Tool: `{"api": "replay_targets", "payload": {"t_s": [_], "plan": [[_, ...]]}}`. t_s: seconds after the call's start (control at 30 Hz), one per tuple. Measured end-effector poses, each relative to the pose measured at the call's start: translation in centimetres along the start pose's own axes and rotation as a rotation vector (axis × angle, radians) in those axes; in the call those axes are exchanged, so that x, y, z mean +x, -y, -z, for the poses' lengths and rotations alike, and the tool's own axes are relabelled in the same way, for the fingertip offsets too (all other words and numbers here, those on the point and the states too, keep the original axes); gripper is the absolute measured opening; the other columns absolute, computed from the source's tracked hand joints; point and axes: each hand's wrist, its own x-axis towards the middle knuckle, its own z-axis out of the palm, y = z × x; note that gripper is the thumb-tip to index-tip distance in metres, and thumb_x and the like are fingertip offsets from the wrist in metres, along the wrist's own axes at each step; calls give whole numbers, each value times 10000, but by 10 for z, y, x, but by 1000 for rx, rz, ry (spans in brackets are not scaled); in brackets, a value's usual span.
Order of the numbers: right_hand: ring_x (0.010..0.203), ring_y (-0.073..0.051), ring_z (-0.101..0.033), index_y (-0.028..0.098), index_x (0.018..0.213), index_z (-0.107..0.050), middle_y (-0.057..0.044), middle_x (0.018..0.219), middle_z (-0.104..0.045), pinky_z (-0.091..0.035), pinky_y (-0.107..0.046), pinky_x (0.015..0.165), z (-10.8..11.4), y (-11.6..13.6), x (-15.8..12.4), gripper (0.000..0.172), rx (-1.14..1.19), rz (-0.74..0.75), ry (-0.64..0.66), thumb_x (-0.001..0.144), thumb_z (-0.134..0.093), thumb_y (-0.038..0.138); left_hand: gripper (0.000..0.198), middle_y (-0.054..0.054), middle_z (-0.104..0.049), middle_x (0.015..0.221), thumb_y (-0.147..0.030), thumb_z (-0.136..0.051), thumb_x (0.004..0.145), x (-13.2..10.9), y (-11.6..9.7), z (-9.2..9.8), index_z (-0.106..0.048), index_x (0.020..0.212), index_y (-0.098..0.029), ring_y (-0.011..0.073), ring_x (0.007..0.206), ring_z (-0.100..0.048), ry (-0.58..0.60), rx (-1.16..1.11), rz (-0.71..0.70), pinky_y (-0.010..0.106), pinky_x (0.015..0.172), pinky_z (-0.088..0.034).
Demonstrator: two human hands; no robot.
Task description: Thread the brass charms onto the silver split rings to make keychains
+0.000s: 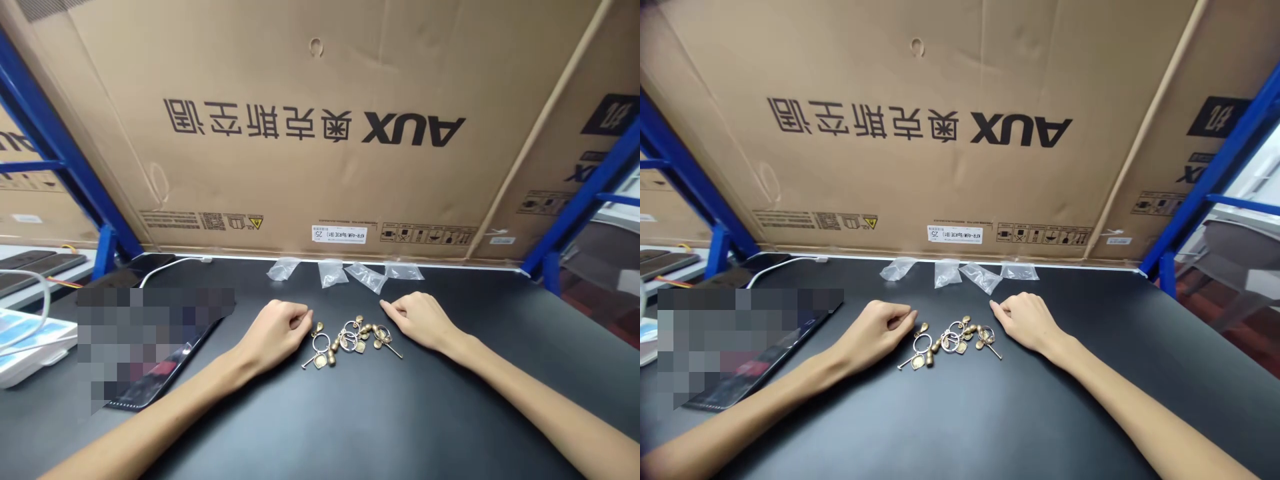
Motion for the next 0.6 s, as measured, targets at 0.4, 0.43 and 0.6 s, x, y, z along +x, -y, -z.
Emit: {"api": "replay_targets", "payload": {"t_s": [0.4, 0.43, 0.6], "plan": [[421, -120, -294, 217, 422, -502, 56, 476, -252, -185, -267, 538, -1, 1, -1, 610, 5, -12, 6, 978, -383, 437, 371, -50, -166, 583, -288, -416, 869, 0, -1, 0, -187, 590, -201, 121, 556, -124, 1, 1, -4, 280, 532, -164], [421, -121, -297, 218, 421, -501, 56, 476, -255, -184, -268, 537, -1, 2, -2, 610, 5, -12, 5, 979, -381, 436, 371, -50, -166, 581, -286, -417, 867, -1, -2, 0, -186, 589, -202, 122, 556, -122, 0, 0, -4, 281, 531, -162], [418, -123, -308, 222, 426, -507, 55, 468, -268, -180, -270, 536, -1, 1, -2, 607, 3, -8, 7, 978, -385, 441, 375, -48, -163, 576, -290, -414, 865, -1, -2, 0, -190, 577, -206, 122, 545, -118, 2, 2, -10, 288, 523, -154]]}}
